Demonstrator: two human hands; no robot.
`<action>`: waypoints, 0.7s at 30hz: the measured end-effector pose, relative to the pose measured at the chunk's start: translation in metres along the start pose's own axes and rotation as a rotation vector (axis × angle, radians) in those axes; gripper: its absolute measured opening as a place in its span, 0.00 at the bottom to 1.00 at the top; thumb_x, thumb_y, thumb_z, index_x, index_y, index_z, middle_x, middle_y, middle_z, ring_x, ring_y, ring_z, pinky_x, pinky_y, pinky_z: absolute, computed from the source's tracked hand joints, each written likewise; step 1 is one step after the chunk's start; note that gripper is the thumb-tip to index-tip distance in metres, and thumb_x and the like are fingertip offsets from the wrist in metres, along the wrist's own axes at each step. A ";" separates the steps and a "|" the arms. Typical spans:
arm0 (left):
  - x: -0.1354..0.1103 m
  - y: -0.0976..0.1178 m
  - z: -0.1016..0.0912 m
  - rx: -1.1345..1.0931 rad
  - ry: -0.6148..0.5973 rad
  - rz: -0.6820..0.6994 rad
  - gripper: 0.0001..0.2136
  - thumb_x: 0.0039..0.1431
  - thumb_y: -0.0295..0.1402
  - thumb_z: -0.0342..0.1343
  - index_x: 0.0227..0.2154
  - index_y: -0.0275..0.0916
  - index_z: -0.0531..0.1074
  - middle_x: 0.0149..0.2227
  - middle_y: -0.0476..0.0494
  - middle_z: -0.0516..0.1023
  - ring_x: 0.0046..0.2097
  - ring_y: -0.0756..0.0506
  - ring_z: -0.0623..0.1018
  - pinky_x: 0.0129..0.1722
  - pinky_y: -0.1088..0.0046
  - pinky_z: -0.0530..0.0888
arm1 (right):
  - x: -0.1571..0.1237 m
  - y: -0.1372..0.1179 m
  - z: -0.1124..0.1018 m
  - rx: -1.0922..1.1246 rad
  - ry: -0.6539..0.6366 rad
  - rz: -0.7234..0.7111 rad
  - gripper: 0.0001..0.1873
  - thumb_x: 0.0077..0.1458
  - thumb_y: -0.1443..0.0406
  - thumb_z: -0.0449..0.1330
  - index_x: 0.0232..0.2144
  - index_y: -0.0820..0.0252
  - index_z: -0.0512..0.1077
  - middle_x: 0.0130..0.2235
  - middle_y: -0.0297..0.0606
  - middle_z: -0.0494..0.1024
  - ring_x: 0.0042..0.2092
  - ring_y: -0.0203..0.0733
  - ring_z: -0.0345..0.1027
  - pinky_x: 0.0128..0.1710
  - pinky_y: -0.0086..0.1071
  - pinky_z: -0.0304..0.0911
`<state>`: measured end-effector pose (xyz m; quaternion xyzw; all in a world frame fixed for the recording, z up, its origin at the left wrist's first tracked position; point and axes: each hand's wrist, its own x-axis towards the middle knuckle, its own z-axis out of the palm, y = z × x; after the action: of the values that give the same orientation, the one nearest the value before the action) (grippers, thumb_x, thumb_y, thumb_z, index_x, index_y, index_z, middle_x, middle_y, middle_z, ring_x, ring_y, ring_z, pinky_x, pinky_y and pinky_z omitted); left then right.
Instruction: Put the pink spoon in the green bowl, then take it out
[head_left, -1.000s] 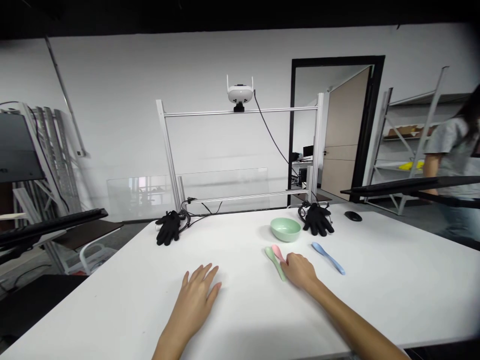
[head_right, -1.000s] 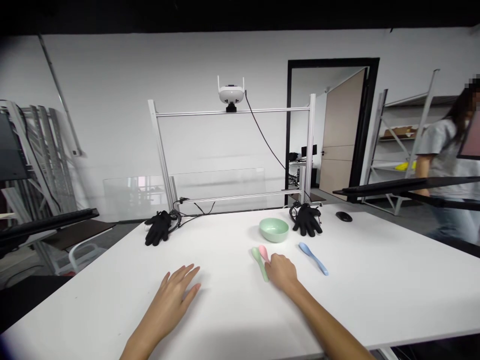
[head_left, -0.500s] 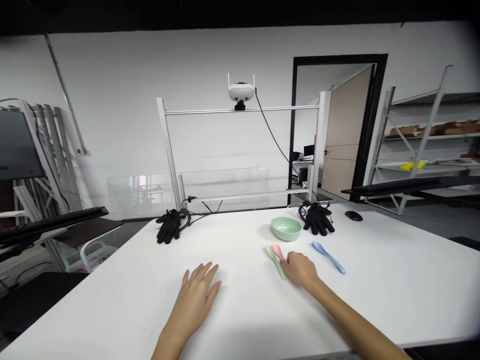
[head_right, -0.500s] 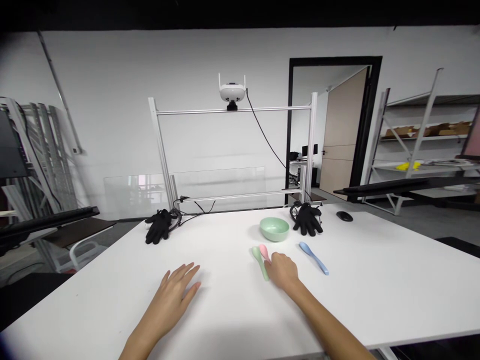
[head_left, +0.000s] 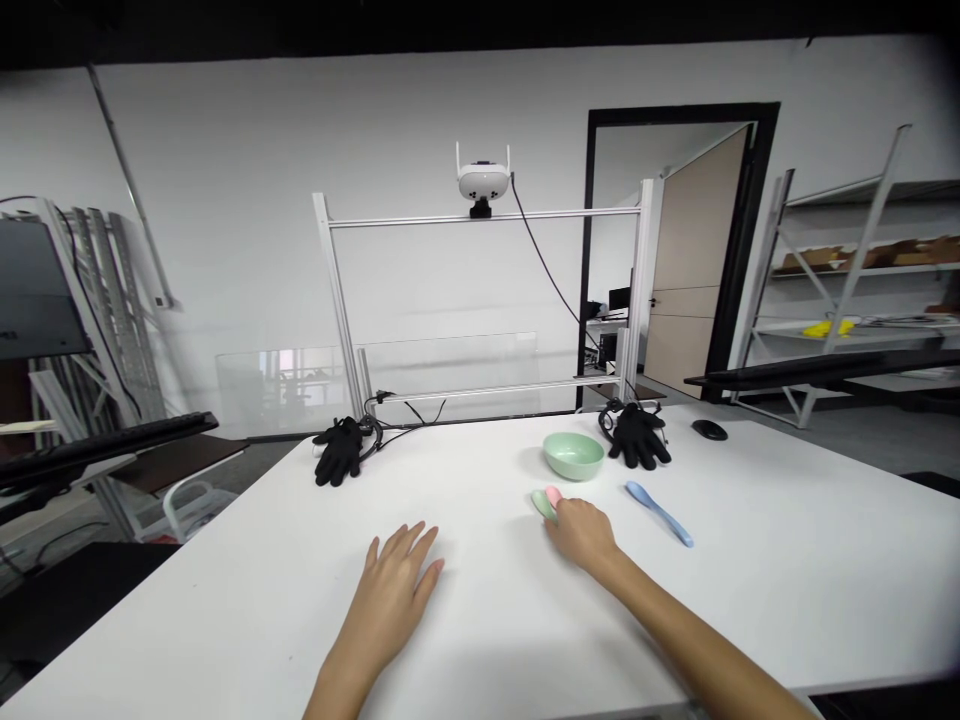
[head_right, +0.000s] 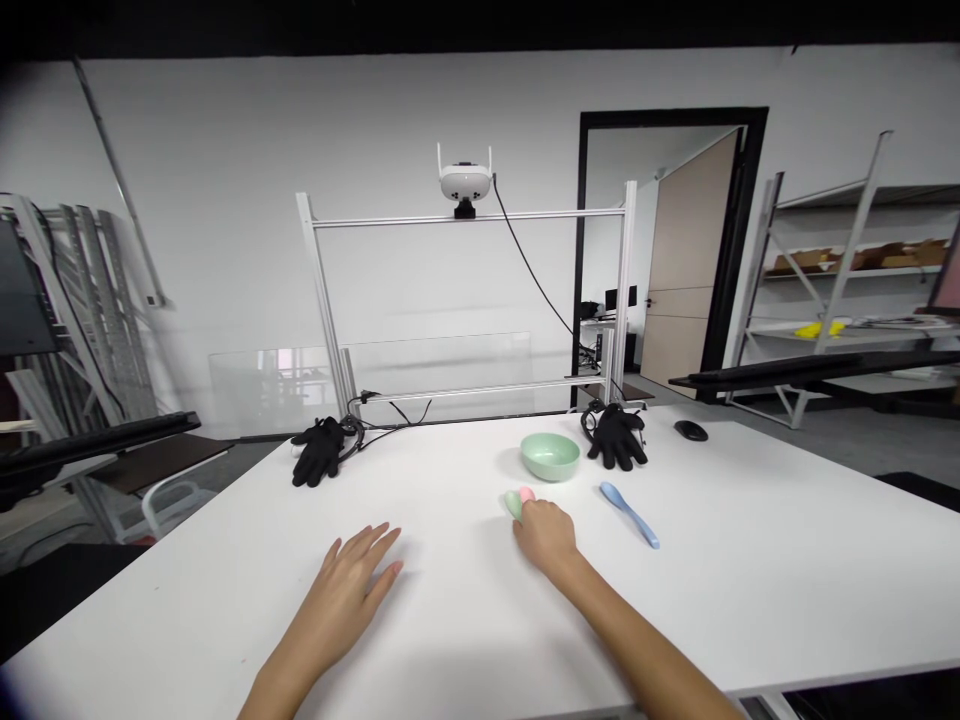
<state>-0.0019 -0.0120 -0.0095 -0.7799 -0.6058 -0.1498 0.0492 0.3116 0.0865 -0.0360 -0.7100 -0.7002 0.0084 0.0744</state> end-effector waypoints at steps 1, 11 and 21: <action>0.000 0.000 0.000 -0.002 0.003 0.001 0.23 0.73 0.44 0.43 0.65 0.47 0.67 0.68 0.41 0.68 0.69 0.35 0.65 0.68 0.42 0.59 | 0.000 -0.001 0.000 -0.007 -0.013 0.005 0.23 0.66 0.63 0.53 0.60 0.63 0.67 0.44 0.48 0.78 0.48 0.52 0.73 0.42 0.33 0.62; -0.001 0.001 -0.001 0.006 -0.001 0.000 0.23 0.73 0.44 0.42 0.66 0.47 0.66 0.68 0.42 0.68 0.70 0.35 0.65 0.68 0.43 0.59 | -0.004 -0.006 0.002 0.037 -0.027 0.058 0.25 0.65 0.66 0.51 0.62 0.66 0.67 0.45 0.50 0.78 0.47 0.52 0.74 0.42 0.34 0.63; 0.000 0.000 0.001 0.009 -0.004 0.005 0.24 0.73 0.44 0.42 0.66 0.45 0.66 0.68 0.40 0.68 0.70 0.35 0.65 0.68 0.42 0.58 | -0.010 0.036 -0.035 0.112 0.011 0.166 0.17 0.66 0.62 0.51 0.37 0.66 0.77 0.41 0.51 0.78 0.43 0.50 0.74 0.39 0.33 0.60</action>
<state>-0.0018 -0.0117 -0.0104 -0.7815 -0.6045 -0.1454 0.0517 0.3512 0.0733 -0.0069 -0.7603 -0.6370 0.0500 0.1170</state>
